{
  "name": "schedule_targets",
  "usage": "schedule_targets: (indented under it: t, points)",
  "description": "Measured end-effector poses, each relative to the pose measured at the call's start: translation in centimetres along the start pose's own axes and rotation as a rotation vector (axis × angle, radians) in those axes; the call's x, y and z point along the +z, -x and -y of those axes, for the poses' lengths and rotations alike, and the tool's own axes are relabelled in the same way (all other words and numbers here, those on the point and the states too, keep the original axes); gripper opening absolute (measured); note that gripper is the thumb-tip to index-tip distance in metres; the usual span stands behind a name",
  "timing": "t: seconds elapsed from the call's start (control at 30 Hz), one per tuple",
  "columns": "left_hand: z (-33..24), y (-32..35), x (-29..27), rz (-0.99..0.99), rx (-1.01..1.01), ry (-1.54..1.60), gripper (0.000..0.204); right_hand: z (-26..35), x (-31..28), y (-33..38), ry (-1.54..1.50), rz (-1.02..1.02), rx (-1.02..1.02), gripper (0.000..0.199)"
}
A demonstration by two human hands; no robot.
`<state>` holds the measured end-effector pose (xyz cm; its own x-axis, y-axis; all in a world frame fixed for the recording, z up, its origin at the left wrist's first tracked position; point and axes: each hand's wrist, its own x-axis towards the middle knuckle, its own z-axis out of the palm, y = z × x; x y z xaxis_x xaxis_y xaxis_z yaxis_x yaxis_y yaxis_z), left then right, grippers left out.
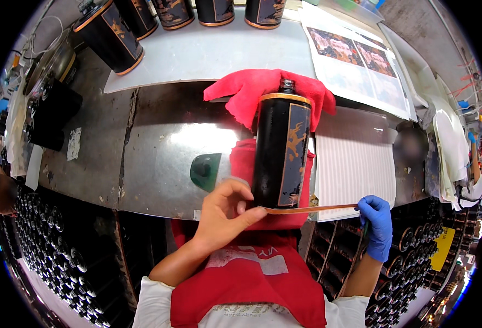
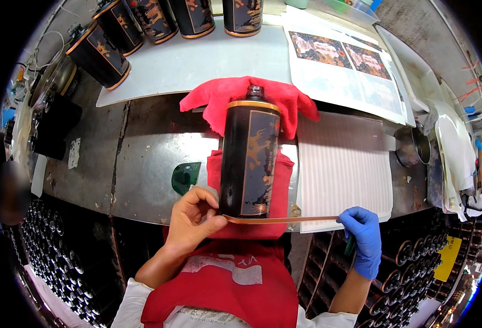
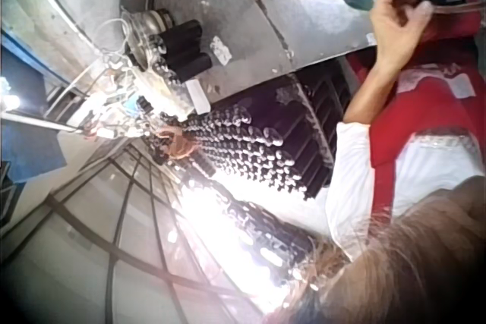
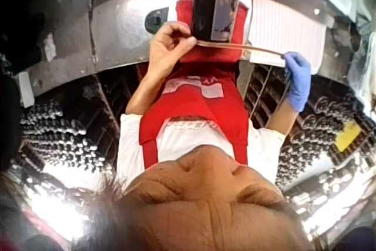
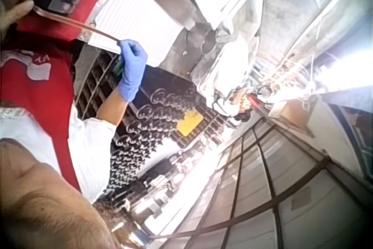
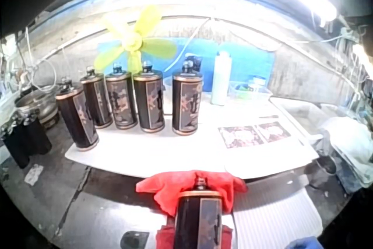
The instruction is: The person applies decorative stickers to cylindrical black containers, smooths them with a green tool, and attaches copper-colored bands to the top and bottom rims. The finished containers are placed on a nearby shelf.
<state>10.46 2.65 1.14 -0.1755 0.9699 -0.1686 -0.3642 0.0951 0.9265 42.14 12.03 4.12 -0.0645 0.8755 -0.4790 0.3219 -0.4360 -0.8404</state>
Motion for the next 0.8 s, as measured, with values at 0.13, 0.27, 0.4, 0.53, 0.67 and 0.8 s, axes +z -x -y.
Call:
schedule_targets:
  t: [0.13, 0.27, 0.4, 0.53, 0.67, 0.8]
  points:
    - [0.3, -0.4, -0.4, 0.063, -0.014, -0.105, 0.028, -0.3, -0.1, -0.3, 0.040, 0.003, 0.013, 0.011]
    - [0.4, -0.8, -0.9, 0.099, -0.035, -0.091, 0.027, -0.5, 0.0, -0.6, 0.045, 0.010, 0.017, 0.012]
    - [0.5, -1.1, -1.5, 0.125, -0.075, -0.072, 0.025, -0.6, 0.1, -1.0, 0.046, 0.031, 0.032, 0.012]
    - [0.1, -1.3, -1.7, 0.135, -0.101, 0.009, 0.028, -1.0, -0.5, -1.5, 0.074, 0.066, 0.036, 0.012]
    - [0.0, -0.7, -0.8, -0.112, 0.070, -0.169, 0.037, -0.9, -0.5, -1.7, 0.098, 0.061, 0.015, 0.011]
    - [-2.9, -0.6, 4.0, 0.094, 0.749, -1.091, 0.070, -1.2, -0.5, -2.5, 0.080, 0.088, 0.007, 0.012]
